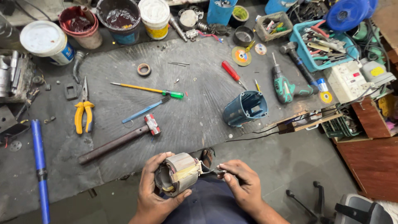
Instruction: The person picks up a blue power tool housing with a motor component inside from the workbench, turns it over, and pries at the casing seam with pliers. They then hold the housing steady and use screwdrivers to work on the screws and interior, attempting to separate the housing halves.
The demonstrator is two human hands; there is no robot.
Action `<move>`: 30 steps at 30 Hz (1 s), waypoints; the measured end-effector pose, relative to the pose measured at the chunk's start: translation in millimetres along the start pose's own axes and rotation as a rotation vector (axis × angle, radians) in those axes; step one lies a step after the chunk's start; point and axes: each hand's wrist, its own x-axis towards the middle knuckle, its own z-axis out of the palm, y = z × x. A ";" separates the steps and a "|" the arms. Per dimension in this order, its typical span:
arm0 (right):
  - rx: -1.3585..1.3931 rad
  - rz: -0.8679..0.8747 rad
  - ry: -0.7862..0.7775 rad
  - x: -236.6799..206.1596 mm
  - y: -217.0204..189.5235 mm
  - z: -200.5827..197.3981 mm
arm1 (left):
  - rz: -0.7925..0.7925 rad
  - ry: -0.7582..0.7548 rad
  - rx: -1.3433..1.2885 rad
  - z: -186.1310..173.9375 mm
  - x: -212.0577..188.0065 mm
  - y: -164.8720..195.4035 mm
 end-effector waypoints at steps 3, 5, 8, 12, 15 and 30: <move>-0.190 -0.225 0.004 6.7 -9.4 -7.6 | 0.004 0.002 -0.033 4.2 -1.4 -1.6; -0.384 -0.376 0.019 12.7 -16.0 -14.4 | 0.006 0.001 -0.012 6.3 -2.5 -3.0; -0.629 -0.657 -0.024 28.8 -24.2 -29.2 | 0.030 -0.014 -0.013 8.9 -3.0 -6.0; -0.723 -0.846 -0.183 46.4 -37.9 -55.1 | 0.050 -0.038 -0.039 13.8 -2.5 -11.3; -0.746 -0.894 -0.241 53.5 -45.0 -64.4 | 0.094 -0.051 0.037 18.1 -5.3 -12.5; -0.509 -0.344 -0.152 2.3 -1.2 -35.0 | 0.070 0.002 0.087 32.2 -18.9 -1.0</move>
